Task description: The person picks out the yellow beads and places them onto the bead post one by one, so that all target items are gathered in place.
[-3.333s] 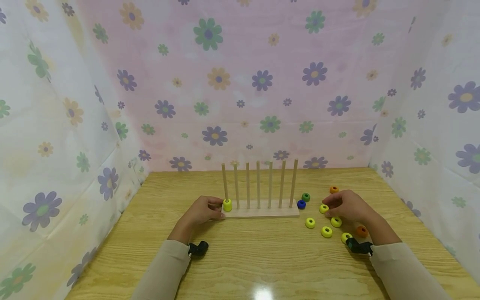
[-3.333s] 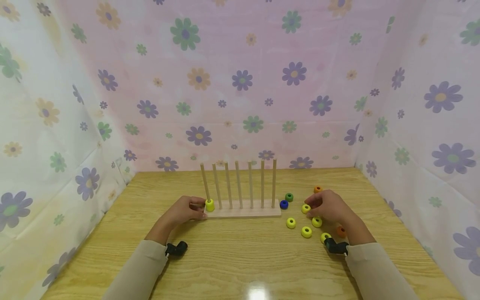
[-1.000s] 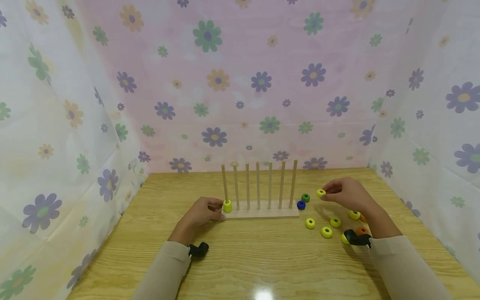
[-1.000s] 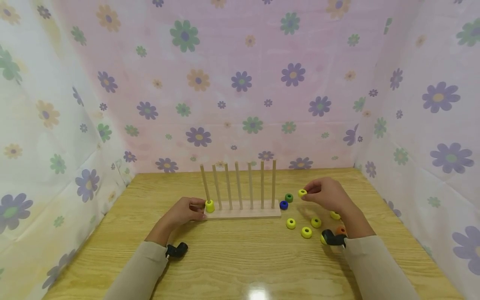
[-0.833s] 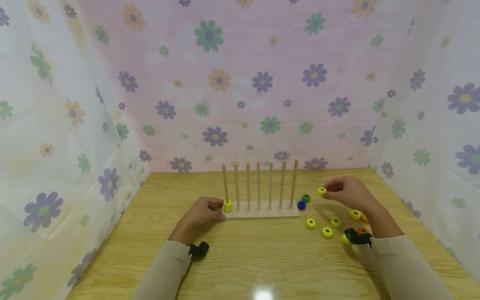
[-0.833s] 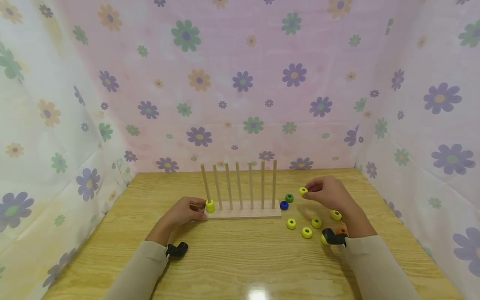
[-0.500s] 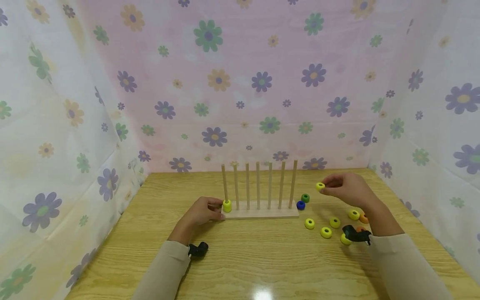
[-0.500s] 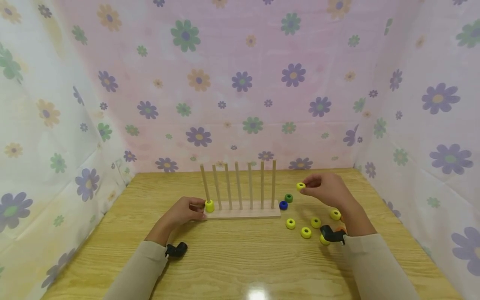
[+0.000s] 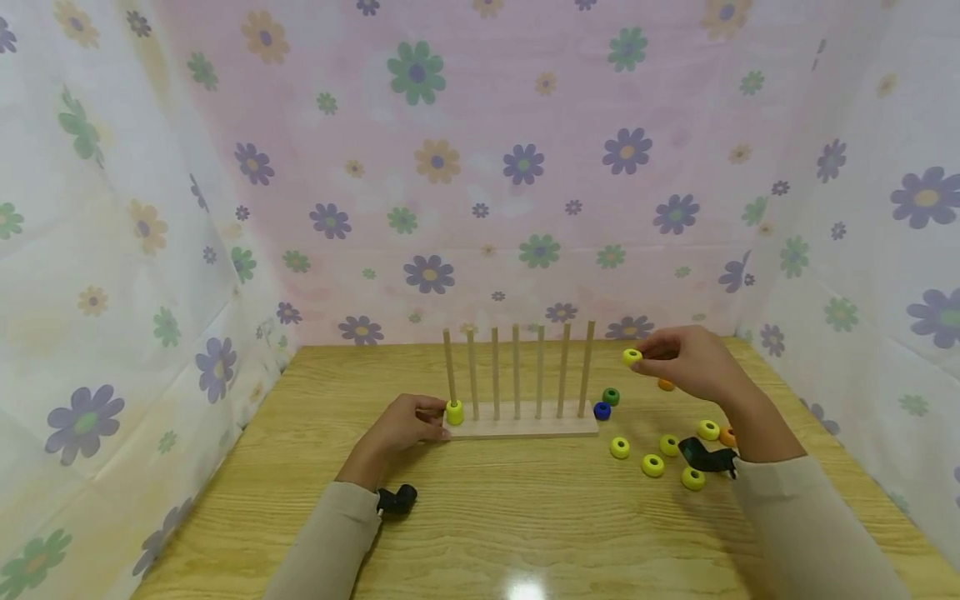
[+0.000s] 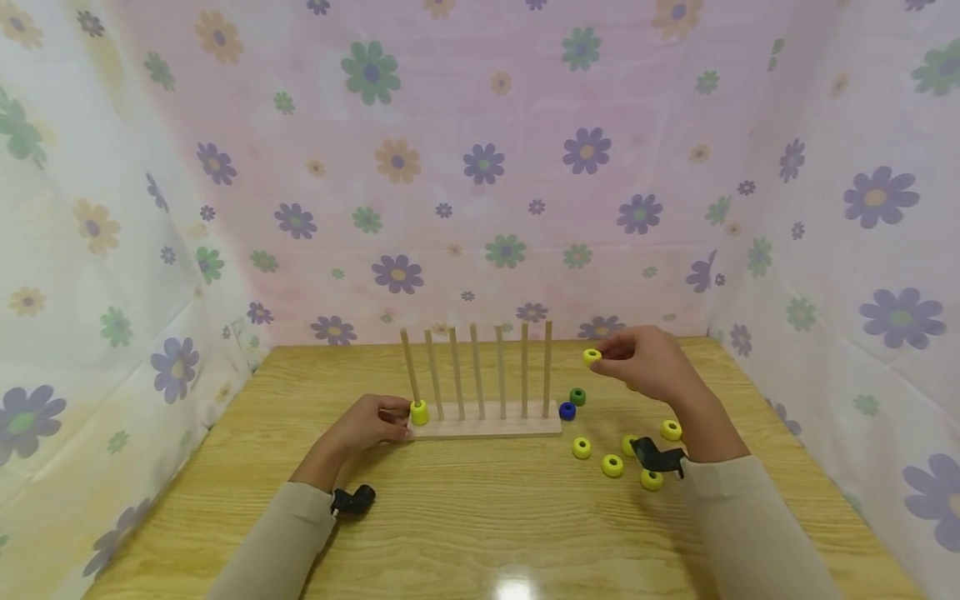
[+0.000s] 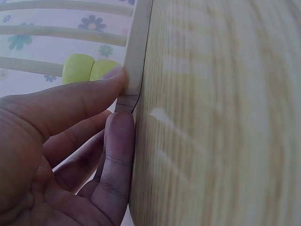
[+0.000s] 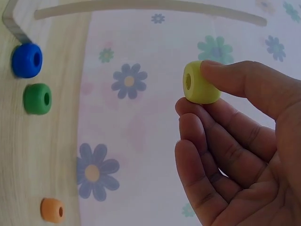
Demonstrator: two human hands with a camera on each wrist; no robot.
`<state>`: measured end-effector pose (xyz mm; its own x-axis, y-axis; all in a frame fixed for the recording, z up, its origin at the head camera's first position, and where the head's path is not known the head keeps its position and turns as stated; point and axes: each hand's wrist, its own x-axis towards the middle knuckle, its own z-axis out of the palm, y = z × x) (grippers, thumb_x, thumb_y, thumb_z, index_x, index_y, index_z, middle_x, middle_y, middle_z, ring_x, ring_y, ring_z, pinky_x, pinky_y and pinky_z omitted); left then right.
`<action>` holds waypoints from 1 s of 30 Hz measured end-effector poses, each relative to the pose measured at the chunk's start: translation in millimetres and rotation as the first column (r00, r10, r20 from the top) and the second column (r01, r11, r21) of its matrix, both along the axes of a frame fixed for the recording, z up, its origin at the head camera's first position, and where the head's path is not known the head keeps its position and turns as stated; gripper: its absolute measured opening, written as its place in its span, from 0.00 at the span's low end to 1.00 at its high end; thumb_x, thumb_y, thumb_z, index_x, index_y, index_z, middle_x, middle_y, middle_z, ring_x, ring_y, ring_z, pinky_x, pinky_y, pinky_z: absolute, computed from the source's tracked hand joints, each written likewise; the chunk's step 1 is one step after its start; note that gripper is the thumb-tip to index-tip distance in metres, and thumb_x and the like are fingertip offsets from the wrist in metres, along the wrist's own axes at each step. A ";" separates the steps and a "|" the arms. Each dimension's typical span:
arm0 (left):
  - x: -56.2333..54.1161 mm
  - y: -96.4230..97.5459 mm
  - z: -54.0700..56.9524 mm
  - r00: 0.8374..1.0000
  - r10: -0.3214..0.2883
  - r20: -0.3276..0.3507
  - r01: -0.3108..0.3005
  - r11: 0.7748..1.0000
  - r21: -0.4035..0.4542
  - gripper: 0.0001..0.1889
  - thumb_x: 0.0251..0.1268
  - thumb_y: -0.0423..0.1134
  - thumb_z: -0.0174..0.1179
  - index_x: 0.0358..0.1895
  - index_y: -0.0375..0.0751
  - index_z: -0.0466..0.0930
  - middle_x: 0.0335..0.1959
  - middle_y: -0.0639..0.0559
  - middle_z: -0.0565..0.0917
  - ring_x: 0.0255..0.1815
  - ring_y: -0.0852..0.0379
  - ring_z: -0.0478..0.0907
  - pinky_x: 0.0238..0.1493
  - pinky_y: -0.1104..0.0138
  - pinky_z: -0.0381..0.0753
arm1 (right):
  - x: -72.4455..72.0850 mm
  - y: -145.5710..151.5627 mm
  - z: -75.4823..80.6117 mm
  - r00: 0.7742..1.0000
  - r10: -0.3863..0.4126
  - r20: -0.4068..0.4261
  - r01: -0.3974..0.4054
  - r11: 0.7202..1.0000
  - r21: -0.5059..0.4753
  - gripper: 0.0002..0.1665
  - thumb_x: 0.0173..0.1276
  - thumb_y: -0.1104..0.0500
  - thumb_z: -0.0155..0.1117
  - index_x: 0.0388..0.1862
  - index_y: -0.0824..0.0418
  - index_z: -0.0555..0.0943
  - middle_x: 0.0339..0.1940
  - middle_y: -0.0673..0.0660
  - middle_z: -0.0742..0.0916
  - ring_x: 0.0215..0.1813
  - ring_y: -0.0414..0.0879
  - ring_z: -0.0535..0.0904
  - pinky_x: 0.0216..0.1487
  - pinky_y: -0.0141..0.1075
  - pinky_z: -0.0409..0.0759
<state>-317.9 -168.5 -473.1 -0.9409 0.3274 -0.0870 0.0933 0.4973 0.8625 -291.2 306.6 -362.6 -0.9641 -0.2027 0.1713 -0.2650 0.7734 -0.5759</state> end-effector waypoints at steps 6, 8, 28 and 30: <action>0.7 -0.1 0.8 1.000 -0.008 -0.004 0.008 1.000 0.007 0.29 0.61 0.31 0.74 0.67 0.35 0.80 0.56 0.43 0.86 0.47 0.55 0.84 0.48 0.61 0.88 | 0.7 -9.5 8.6 1.000 0.000 -0.016 0.000 1.000 -0.002 0.29 0.69 0.36 0.71 0.57 0.54 0.87 0.47 0.55 0.91 0.47 0.50 0.86 0.42 0.41 0.85; 0.5 0.1 0.6 1.000 -0.009 -0.002 0.009 1.000 0.010 0.29 0.62 0.31 0.74 0.67 0.36 0.80 0.56 0.43 0.86 0.47 0.55 0.84 0.47 0.61 0.88 | 0.9 -12.0 11.3 1.000 0.002 -0.022 -0.002 1.000 -0.004 0.29 0.69 0.36 0.71 0.58 0.55 0.86 0.48 0.55 0.90 0.48 0.50 0.86 0.43 0.42 0.86; 1.2 0.2 -0.1 1.000 -0.011 0.010 0.011 1.000 0.009 0.28 0.62 0.32 0.74 0.67 0.37 0.80 0.54 0.43 0.86 0.46 0.55 0.84 0.46 0.62 0.87 | 0.1 -33.7 34.9 0.994 0.029 -0.103 -0.031 0.999 -0.022 0.20 0.70 0.40 0.71 0.51 0.51 0.88 0.43 0.51 0.91 0.44 0.47 0.87 0.46 0.43 0.85; 0.9 0.3 -0.1 1.000 -0.013 0.011 0.013 1.000 0.009 0.29 0.62 0.32 0.74 0.67 0.38 0.80 0.54 0.43 0.86 0.46 0.54 0.84 0.46 0.62 0.87 | -0.6 -35.9 36.4 0.992 0.035 -0.119 -0.038 0.999 -0.022 0.19 0.70 0.41 0.72 0.50 0.51 0.88 0.43 0.51 0.91 0.43 0.47 0.87 0.46 0.42 0.85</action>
